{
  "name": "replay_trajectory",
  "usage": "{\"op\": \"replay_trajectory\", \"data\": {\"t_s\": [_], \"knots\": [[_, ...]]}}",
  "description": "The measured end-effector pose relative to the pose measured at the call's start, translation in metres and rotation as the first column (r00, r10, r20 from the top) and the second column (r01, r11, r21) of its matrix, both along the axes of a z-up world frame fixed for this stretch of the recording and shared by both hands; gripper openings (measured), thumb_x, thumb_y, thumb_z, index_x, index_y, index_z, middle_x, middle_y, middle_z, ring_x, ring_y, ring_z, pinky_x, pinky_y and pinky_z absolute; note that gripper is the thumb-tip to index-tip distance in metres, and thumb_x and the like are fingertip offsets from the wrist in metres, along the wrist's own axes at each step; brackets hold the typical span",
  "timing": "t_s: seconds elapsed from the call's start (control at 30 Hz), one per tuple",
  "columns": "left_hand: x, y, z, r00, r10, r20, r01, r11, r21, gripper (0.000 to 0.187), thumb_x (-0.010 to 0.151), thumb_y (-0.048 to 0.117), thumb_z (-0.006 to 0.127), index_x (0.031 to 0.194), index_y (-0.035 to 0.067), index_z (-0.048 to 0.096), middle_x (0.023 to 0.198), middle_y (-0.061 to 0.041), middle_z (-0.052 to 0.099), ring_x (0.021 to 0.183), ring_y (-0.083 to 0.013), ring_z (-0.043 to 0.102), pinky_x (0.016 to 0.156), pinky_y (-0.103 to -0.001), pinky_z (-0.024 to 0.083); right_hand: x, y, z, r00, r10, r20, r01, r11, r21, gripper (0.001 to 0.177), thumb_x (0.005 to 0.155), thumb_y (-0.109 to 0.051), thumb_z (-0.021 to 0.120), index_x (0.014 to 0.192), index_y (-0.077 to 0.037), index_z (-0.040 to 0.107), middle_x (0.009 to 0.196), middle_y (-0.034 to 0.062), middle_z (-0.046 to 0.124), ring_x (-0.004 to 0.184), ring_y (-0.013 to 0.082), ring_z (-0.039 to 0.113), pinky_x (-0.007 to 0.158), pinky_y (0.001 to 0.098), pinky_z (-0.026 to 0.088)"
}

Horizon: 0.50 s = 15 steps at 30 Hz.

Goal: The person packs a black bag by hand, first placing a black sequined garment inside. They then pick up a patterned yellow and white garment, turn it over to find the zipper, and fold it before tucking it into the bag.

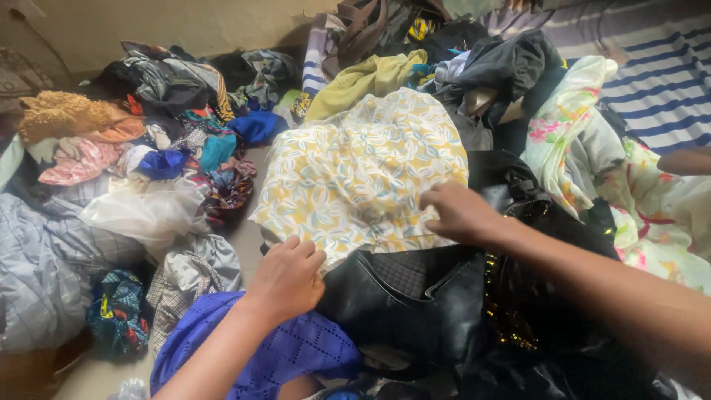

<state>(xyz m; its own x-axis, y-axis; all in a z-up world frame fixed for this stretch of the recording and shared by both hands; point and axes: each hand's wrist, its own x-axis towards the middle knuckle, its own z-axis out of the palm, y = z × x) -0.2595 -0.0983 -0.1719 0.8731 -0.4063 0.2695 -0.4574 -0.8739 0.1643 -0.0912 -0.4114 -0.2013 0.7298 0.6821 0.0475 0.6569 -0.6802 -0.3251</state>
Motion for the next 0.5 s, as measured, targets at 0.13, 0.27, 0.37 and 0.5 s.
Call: {"op": "replay_trajectory", "data": {"t_s": [0.13, 0.27, 0.37, 0.5], "knots": [[0.008, -0.012, -0.013, 0.996, 0.088, -0.004, -0.088, 0.995, -0.036, 0.021, 0.072, 0.02, 0.073, 0.084, 0.004, 0.067, 0.085, -0.014, 0.063, 0.086, -0.0354, 0.061, 0.075, -0.049, 0.051, -0.025, 0.032, -0.014, 0.999, 0.047, 0.017, -0.047, 0.999, -0.003, 0.041, 0.074, -0.016, 0.076, 0.114, -0.012, 0.068, 0.108, 0.011, 0.068, 0.108, 0.0334, 0.06, 0.096, 0.0441, 0.049], [0.016, -0.017, -0.034, 0.989, 0.15, 0.006, -0.15, 0.989, 0.002, 0.02, 0.073, 0.017, 0.072, 0.087, 0.003, 0.067, 0.089, -0.016, 0.064, 0.088, -0.037, 0.062, 0.074, -0.049, 0.052, -0.03, 0.04, -0.044, 0.938, 0.157, 0.31, -0.124, 0.984, -0.125, 0.056, 0.073, -0.012, 0.075, 0.127, -0.012, 0.061, 0.108, 0.0123, 0.063, 0.105, 0.034, 0.058, 0.083, 0.0467, 0.049], [0.019, -0.017, -0.045, 0.983, 0.181, 0.011, -0.181, 0.982, 0.044, 0.019, 0.071, 0.009, 0.069, 0.089, 0.003, 0.067, 0.091, -0.016, 0.063, 0.089, -0.0372, 0.063, 0.072, -0.049, 0.052, -0.025, 0.038, -0.061, 0.89, 0.156, 0.429, -0.116, 0.986, -0.119, 0.052, 0.076, -0.013, 0.073, 0.126, -0.012, 0.061, 0.112, 0.0132, 0.061, 0.105, 0.0331, 0.057, 0.08, 0.0471, 0.049], [0.023, -0.017, -0.048, 0.973, 0.228, 0.035, -0.23, 0.972, 0.049, 0.016, 0.07, 0.003, 0.066, 0.086, 0.004, 0.066, 0.091, -0.016, 0.063, 0.089, -0.0364, 0.063, 0.073, -0.048, 0.053, -0.028, 0.034, -0.05, 0.929, 0.079, 0.362, -0.073, 0.997, -0.03, 0.057, 0.068, -0.007, 0.068, 0.125, -0.011, 0.061, 0.11, 0.0115, 0.064, 0.104, 0.0325, 0.059, 0.08, 0.0466, 0.05]]}}
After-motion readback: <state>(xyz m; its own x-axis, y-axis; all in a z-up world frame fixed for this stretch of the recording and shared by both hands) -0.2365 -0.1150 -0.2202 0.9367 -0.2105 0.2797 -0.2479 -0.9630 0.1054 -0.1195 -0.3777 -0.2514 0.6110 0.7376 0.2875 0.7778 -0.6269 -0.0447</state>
